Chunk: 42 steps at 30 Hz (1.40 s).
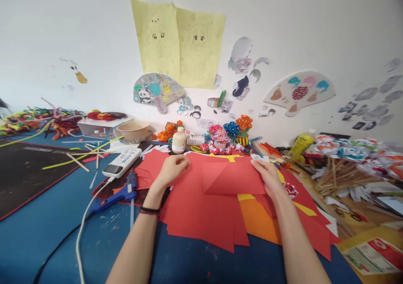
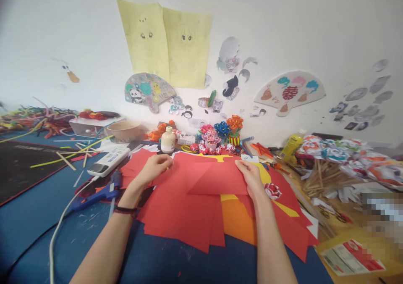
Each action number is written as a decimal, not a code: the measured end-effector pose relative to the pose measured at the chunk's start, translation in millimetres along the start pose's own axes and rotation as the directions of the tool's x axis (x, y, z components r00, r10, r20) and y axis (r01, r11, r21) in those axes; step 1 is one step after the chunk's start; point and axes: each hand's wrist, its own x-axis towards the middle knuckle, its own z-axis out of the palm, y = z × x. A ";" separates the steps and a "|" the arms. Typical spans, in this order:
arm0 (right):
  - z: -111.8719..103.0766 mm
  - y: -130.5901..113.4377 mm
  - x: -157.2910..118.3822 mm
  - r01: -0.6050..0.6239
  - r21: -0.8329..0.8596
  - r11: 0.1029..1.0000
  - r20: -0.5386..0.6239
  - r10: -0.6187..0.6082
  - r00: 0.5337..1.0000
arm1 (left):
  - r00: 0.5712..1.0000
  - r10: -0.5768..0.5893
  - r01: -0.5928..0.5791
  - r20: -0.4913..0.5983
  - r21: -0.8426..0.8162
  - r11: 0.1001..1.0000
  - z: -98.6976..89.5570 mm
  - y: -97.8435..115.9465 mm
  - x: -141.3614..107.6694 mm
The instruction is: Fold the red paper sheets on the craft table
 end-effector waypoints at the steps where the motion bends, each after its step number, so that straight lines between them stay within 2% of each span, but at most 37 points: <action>1: 2.7 -1.4 -1.9 -0.005 0.007 1.000 0.036 0.005 0.999 | 0.997 0.036 -0.033 -0.062 0.044 0.998 2.8 4.3 -0.5; 3: 10.6 -5.0 -7.2 -0.014 0.014 1.000 0.119 0.012 0.993 | 0.983 0.129 -0.109 -0.131 0.152 0.982 12.1 15.8 -3.1; 6: 21.8 -9.9 -15.2 -0.023 0.029 0.999 0.186 0.017 0.982 | 0.960 0.240 -0.171 -0.143 0.382 0.908 28.9 30.5 -8.7; 8: 24.8 -11.8 -18.3 -0.027 0.035 0.999 0.201 0.019 0.979 | 0.967 0.242 -0.183 -0.078 0.449 0.875 36.2 33.7 -10.4; 10: 23.8 -12.0 -19.2 -0.007 0.011 1.000 0.208 0.005 0.978 | 0.981 0.196 -0.181 0.012 0.438 0.880 38.4 31.6 -9.5; 13: 19.8 -9.5 -18.0 0.120 -0.166 0.979 0.212 -0.084 0.974 | 0.987 0.151 -0.162 0.060 0.408 0.899 34.9 25.3 -6.3; 15: 19.5 -6.8 -17.2 0.298 -0.392 0.870 0.231 -0.220 0.948 | 0.987 0.151 -0.157 0.046 0.417 0.895 32.4 22.9 -5.1; 17: 23.1 -4.2 -17.3 0.471 -0.601 0.646 0.294 -0.369 0.882 | 0.985 0.163 -0.167 0.047 0.444 0.880 32.3 22.4 -5.3; 19: 30.1 -2.4 -18.8 0.572 -0.703 0.422 0.377 -0.462 0.803 | 0.981 0.190 -0.190 0.049 0.479 0.857 34.8 23.2 -6.4; 20: 34.4 -2.1 -20.1 0.602 -0.721 0.343 0.413 -0.485 0.771 | 0.977 0.210 -0.204 0.045 0.501 0.841 36.8 23.7 -7.0; 22: 43.2 -3.1 -24.3 0.654 -0.715 0.247 0.482 -0.503 0.717 | 0.967 0.253 -0.231 0.034 0.542 0.808 41.1 25.0 -8.1; 24: 51.1 -6.3 -31.0 0.710 -0.669 0.220 0.551 -0.494 0.672 | 0.956 0.291 -0.257 0.028 0.557 0.790 44.7 26.4 -9.1; 26: 57.8 -11.7 -39.9 0.738 -0.614 0.280 0.589 -0.459 0.665 | 0.951 0.306 -0.278 0.037 0.530 0.801 46.7 27.9 -9.6; 30: 67.7 -25.6 -58.9 0.638 -0.553 0.536 0.569 -0.317 0.759 | 0.957 0.279 -0.289 0.085 0.394 0.872 44.0 28.8 -9.1; 33: 71.9 -30.8 -66.5 0.527 -0.497 0.690 0.588 -0.179 0.789 | 0.958 0.246 -0.280 0.149 0.291 0.915 39.5 26.0 -8.4; 37: 75.9 -25.3 -67.1 0.413 -0.417 0.810 0.651 -0.051 0.757 | 0.943 0.242 -0.300 0.229 0.267 0.916 39.8 22.7 -9.2; 42: 80.9 -15.1 -64.4 0.400 -0.370 0.838 0.708 -0.024 0.706 | 0.936 0.242 -0.323 0.255 0.351 0.879 48.7 24.9 -10.2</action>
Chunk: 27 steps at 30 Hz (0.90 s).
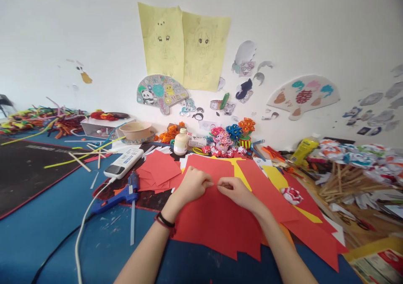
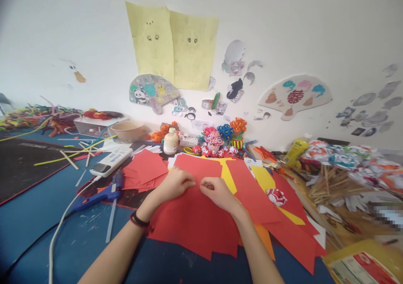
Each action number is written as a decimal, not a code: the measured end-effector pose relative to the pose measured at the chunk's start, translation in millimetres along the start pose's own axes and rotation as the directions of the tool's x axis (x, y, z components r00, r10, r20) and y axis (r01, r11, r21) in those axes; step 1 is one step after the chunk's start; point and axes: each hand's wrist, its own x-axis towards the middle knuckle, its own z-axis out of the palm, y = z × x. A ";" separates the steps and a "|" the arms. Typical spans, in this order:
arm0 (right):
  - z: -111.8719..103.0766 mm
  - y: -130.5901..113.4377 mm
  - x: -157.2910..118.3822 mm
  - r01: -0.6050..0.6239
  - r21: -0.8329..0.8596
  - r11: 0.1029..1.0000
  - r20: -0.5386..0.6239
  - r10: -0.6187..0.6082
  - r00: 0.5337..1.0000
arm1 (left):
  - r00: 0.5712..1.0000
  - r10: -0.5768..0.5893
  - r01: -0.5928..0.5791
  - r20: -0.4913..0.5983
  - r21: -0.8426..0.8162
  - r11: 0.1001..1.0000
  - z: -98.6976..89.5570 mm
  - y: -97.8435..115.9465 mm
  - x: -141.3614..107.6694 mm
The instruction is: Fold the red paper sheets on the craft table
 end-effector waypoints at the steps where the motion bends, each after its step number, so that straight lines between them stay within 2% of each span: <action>1: 0.5 1.6 1.0 0.008 0.006 1.000 0.016 -0.008 1.000 | 1.000 -0.001 0.001 0.001 0.017 1.000 1.2 1.1 0.6; 5: -0.8 9.6 4.9 0.013 0.059 0.998 0.063 -0.017 0.998 | 1.000 -0.022 0.023 -0.010 0.057 0.998 4.2 3.8 2.1; 10: -4.4 17.1 6.8 0.005 0.102 0.995 0.069 -0.012 0.998 | 0.998 -0.048 0.051 -0.046 0.071 0.996 3.6 2.2 2.5; 21: -13.6 24.6 2.3 -0.021 0.137 0.990 0.050 0.014 0.999 | 0.975 -0.144 0.171 -0.167 0.165 0.971 -10.8 -24.5 0.9; 27: -28.8 19.3 -7.4 -0.035 0.080 0.996 0.014 0.034 0.999 | 0.948 -0.124 0.205 -0.292 0.264 0.943 -22.8 -37.2 -5.2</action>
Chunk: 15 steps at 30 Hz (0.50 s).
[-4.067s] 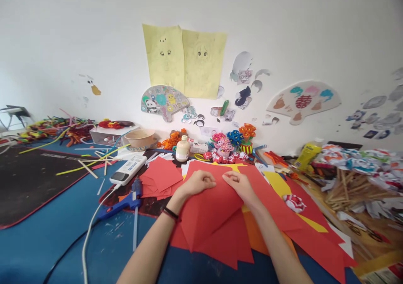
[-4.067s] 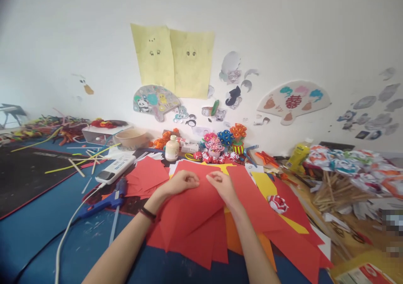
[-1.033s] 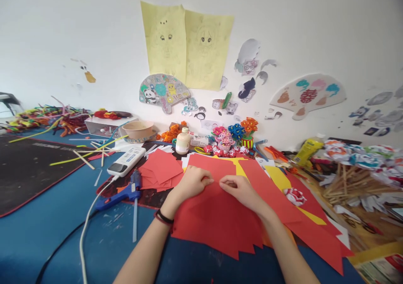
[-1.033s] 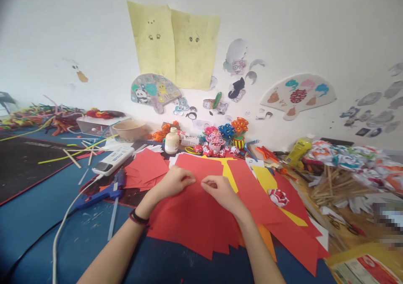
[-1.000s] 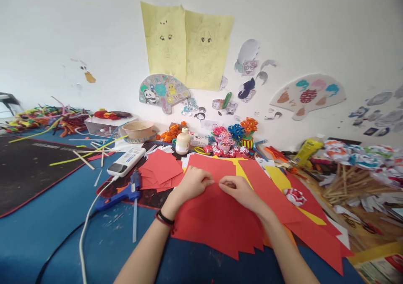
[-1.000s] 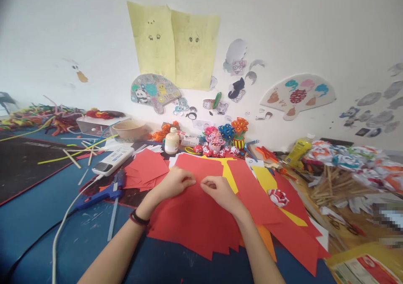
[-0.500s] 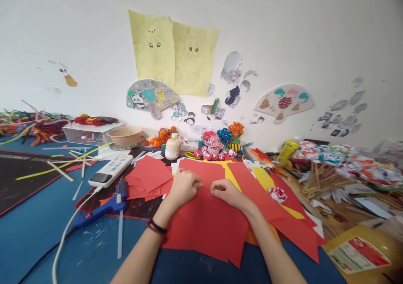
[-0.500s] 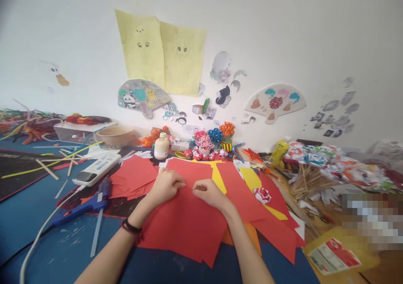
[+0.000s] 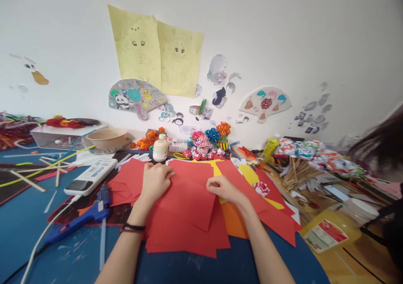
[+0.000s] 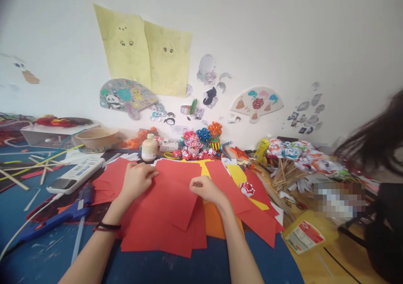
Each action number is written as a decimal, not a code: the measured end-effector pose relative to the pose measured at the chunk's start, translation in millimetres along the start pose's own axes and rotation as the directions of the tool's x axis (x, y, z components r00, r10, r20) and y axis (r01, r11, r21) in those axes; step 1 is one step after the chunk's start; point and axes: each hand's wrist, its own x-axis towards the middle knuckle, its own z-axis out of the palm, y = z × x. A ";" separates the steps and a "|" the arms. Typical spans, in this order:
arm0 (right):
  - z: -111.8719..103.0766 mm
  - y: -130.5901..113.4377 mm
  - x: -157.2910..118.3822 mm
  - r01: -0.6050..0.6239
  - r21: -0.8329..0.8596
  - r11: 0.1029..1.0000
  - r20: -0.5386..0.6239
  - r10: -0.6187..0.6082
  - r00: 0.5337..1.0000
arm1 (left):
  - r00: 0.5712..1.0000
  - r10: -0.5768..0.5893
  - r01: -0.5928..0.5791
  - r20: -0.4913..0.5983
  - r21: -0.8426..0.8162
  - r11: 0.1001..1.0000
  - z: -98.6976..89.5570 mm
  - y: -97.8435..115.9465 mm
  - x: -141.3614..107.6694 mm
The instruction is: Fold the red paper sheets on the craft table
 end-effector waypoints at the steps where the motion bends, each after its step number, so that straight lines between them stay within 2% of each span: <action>1: -3.3 1.9 -2.2 -0.016 -0.010 1.000 -0.014 0.016 1.000 | 1.000 -0.004 0.004 -0.015 0.016 1.000 -0.6 -2.5 -0.5; 4: -13.1 14.3 -8.1 -0.113 -0.137 0.984 -0.177 0.088 0.980 | 0.997 -0.027 0.034 -0.077 0.094 0.995 -1.1 -7.8 -2.5; 6: -17.8 24.2 -10.4 -0.179 -0.222 0.958 -0.321 0.102 0.942 | 0.993 -0.041 0.056 -0.114 0.133 0.989 -0.9 -8.6 -3.6; 8: -19.9 31.0 -10.5 -0.212 -0.231 0.950 -0.397 0.107 0.911 | 0.989 -0.048 0.068 -0.139 0.139 0.988 -0.7 -7.2 -4.1; 12: -16.2 30.7 -5.5 -0.199 -0.186 0.962 -0.452 0.097 0.887 | 0.980 -0.085 0.094 -0.179 0.047 0.994 0.5 -3.3 -3.0; 15: -11.2 24.4 -1.5 -0.105 -0.025 0.994 -0.435 0.083 0.897 | 0.959 -0.219 0.187 -0.182 -0.176 0.966 3.3 -3.3 -1.6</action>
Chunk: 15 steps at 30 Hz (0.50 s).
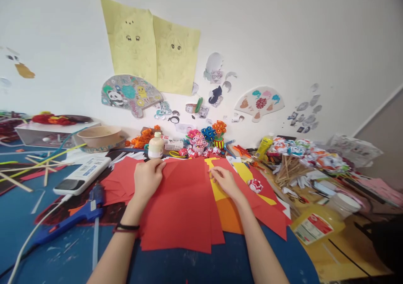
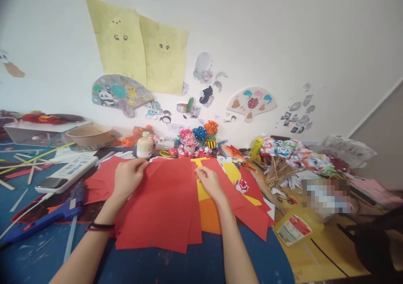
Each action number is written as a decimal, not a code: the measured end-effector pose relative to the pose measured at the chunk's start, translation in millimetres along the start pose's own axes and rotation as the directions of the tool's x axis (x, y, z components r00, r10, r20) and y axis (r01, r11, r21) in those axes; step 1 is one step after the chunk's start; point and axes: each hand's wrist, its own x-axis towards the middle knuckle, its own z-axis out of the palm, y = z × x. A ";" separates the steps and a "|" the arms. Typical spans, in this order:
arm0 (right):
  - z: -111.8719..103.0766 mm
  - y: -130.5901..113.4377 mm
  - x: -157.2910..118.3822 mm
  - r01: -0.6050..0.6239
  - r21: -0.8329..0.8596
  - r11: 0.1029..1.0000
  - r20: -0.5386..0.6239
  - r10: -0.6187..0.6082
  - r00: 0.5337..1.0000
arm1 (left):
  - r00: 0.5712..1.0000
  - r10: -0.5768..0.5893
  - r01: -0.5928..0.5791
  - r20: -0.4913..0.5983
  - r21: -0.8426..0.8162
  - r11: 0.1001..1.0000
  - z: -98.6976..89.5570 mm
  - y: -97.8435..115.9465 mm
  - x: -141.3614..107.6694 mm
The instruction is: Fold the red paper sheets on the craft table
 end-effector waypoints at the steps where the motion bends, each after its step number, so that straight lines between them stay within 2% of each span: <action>1: 1.5 -1.9 0.0 -0.002 0.081 0.997 0.017 0.001 1.000 | 0.998 -0.055 0.054 -0.005 -0.079 0.995 1.2 -0.6 0.3; 3: 3.9 -4.4 -0.1 -0.019 0.214 0.977 0.069 0.004 0.998 | 0.990 -0.144 0.140 -0.004 -0.210 0.968 3.7 -1.9 1.0; 5: 5.8 -5.3 -0.3 -0.035 0.301 0.953 0.116 0.000 0.993 | 0.983 -0.186 0.181 0.013 -0.286 0.941 6.2 -3.1 1.7; 8: 9.0 -5.6 -0.7 -0.054 0.348 0.936 0.155 0.000 0.988 | 0.972 -0.228 0.227 0.047 -0.405 0.886 10.3 -3.1 2.6; 10: 11.0 -6.2 -1.1 -0.070 0.337 0.939 0.178 0.010 0.984 | 0.964 -0.256 0.254 0.074 -0.539 0.803 13.2 -1.0 2.6; 12: 12.2 -7.3 -1.5 -0.077 0.316 0.946 0.203 0.012 0.979 | 0.952 -0.280 0.287 0.122 -0.677 0.678 15.7 3.3 1.8; 15: 12.1 -8.6 -2.2 -0.068 0.293 0.954 0.232 -0.002 0.973 | 0.937 -0.296 0.324 0.187 -0.785 0.528 17.2 11.5 0.0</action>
